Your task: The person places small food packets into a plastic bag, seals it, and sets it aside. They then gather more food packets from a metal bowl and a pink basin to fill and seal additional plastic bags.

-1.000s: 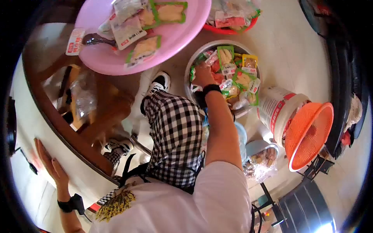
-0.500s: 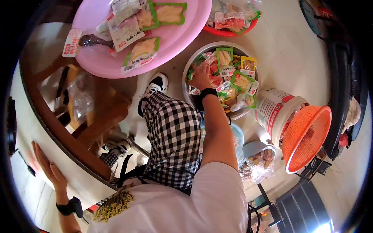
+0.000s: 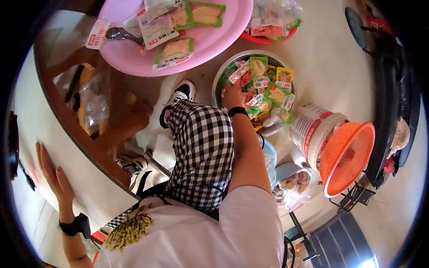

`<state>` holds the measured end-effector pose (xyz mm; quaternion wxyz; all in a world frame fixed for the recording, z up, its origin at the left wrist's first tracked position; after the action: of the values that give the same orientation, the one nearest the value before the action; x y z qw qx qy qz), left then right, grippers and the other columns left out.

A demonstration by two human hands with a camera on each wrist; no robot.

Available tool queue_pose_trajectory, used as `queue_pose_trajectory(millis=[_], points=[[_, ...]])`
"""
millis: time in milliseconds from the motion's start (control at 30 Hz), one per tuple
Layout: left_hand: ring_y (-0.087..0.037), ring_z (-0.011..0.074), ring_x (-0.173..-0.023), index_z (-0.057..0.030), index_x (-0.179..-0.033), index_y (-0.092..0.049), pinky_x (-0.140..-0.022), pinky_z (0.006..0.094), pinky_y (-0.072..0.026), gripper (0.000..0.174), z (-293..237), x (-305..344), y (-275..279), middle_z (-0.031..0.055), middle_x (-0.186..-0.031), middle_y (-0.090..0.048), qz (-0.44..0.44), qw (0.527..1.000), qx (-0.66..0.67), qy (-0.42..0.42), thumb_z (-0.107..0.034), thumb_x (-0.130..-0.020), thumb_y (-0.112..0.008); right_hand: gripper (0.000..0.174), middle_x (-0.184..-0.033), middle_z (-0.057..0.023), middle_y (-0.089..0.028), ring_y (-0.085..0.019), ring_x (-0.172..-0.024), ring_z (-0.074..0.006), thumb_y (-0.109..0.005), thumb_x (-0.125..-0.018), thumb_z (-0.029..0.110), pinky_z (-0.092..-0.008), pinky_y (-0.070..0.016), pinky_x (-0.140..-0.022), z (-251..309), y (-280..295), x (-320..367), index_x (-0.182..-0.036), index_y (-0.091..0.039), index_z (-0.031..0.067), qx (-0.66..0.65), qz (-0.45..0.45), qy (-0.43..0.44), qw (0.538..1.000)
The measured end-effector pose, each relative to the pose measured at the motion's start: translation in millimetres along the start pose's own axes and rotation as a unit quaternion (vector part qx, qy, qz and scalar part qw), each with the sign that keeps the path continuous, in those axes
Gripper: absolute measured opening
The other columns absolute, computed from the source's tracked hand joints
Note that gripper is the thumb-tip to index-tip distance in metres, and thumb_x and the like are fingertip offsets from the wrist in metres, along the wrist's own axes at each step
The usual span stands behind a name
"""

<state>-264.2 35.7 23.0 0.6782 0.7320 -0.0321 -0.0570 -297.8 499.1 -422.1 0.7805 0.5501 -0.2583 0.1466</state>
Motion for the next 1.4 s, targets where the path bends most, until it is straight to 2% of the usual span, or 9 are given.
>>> queue_pose_trajectory(millis=[267,333,433,567,633,733,967,1200,1400], points=[[-0.025,0.0329,-0.138,-0.0038,-0.142,-0.034,-0.111,0.0438,-0.0195,0.059,-1,0,5,0.0176,-0.149,-0.029,-0.042,0.997,-0.045,-0.049,-0.02,-0.086,-0.044,0.018,-0.076,-0.0185,-0.064,-0.064,-0.078,-0.0356,-0.057,-0.076,0.017,-0.0482,-0.0513,-0.066,0,-40,-22,-0.091,-0.065,0.0113,0.063,-0.039,0.135,0.988],[-0.025,0.0327,-0.138,-0.0054,-0.142,-0.035,-0.112,0.044,-0.0193,0.06,-1,0,7,0.0167,-0.149,-0.029,-0.042,0.998,-0.047,-0.012,-0.018,-0.084,-0.046,0.018,-0.08,-0.0175,-0.065,-0.064,-0.08,-0.0357,-0.06,-0.074,0.019,-0.0471,-0.0509,-0.068,31,37,14,-0.09,-0.065,0.0102,0.046,0.045,0.009,0.998],[-0.025,0.0316,-0.138,-0.0077,-0.141,-0.038,-0.112,0.0439,-0.0171,0.061,0,1,7,0.0152,-0.149,-0.031,-0.05,0.998,-0.034,0.025,-0.018,-0.082,-0.051,0.02,-0.085,-0.0161,-0.066,-0.064,-0.081,-0.0347,-0.066,-0.072,0.02,-0.0424,-0.0508,-0.071,6,82,33,-0.088,-0.066,0.0084,-0.143,-0.143,0.117,0.972],[-0.024,0.0297,-0.139,-0.0074,-0.14,-0.038,-0.112,0.045,-0.0153,0.061,-2,0,9,0.0152,-0.148,-0.031,-0.057,0.997,-0.031,0.044,-0.025,-0.084,-0.055,0.029,-0.093,-0.0142,-0.067,-0.065,-0.084,-0.0212,-0.063,-0.078,0.013,-0.033,-0.0523,-0.073,-23,197,68,-0.106,-0.065,0.0044,-0.095,-0.262,0.03,0.96],[-0.024,0.0294,-0.139,-0.0077,-0.141,-0.038,-0.112,0.0457,-0.0153,0.061,-1,0,11,0.0148,-0.148,-0.031,-0.055,0.996,-0.041,0.061,-0.028,-0.085,-0.055,0.026,-0.09,-0.0094,-0.065,-0.064,-0.083,-0.0188,-0.059,-0.083,0.013,-0.0305,-0.0523,-0.062,-33,237,87,-0.108,-0.063,0.0067,-0.509,-0.188,-0.03,0.839],[-0.023,0.0297,-0.14,-0.0095,-0.142,-0.037,-0.112,0.0483,-0.0147,0.061,2,2,10,0.0137,-0.15,-0.029,-0.058,0.995,-0.036,0.071,-0.031,-0.087,-0.053,0.027,-0.093,-0.0074,-0.063,-0.061,-0.084,-0.0132,-0.059,-0.084,0.01,-0.0273,-0.0508,-0.058,43,314,132,-0.11,-0.059,0.006,-0.665,-0.169,0.086,0.723],[-0.025,0.0299,-0.139,-0.01,-0.141,-0.038,-0.112,0.0472,-0.0166,0.059,-3,3,15,0.014,-0.149,-0.03,-0.075,0.994,-0.039,0.064,-0.031,-0.088,-0.053,0.035,-0.093,-0.0071,-0.057,-0.055,-0.077,-0.0142,-0.061,-0.089,0.017,-0.0301,-0.0507,-0.063,141,324,78,-0.12,-0.05,0.005,-0.698,-0.148,0.167,0.68],[-0.029,0.0288,-0.137,-0.013,-0.14,-0.041,-0.11,0.0469,-0.0195,0.053,-5,4,1,0.0139,-0.147,-0.034,-0.109,0.992,-0.057,0.024,-0.033,-0.091,-0.05,0.042,-0.093,-0.0035,-0.065,-0.059,-0.081,-0.0124,-0.069,-0.082,0.027,-0.0279,-0.0471,-0.068,74,301,90,-0.114,-0.058,0.0017,-0.505,-0.163,0.11,0.841],[-0.033,0.0329,-0.135,-0.0088,-0.14,-0.04,-0.109,0.045,-0.0238,0.053,-8,6,-6,0.0175,-0.144,-0.037,-0.107,0.992,-0.053,-0.045,-0.029,-0.091,-0.047,0.053,-0.095,-0.0152,-0.066,-0.063,-0.086,-0.0239,-0.076,-0.07,0.031,-0.0352,-0.0493,-0.08,-101,174,71,-0.111,-0.062,0.001,-0.172,-0.109,-0.017,0.979]])
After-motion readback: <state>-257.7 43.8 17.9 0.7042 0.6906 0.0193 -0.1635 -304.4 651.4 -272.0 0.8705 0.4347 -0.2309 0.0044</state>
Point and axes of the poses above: each hand's wrist, its own x-axis away from the middle knuckle, its own y-axis out of the back of the hand, z = x × y, the point moved 9 cm from there along -x, towards the middle knuckle
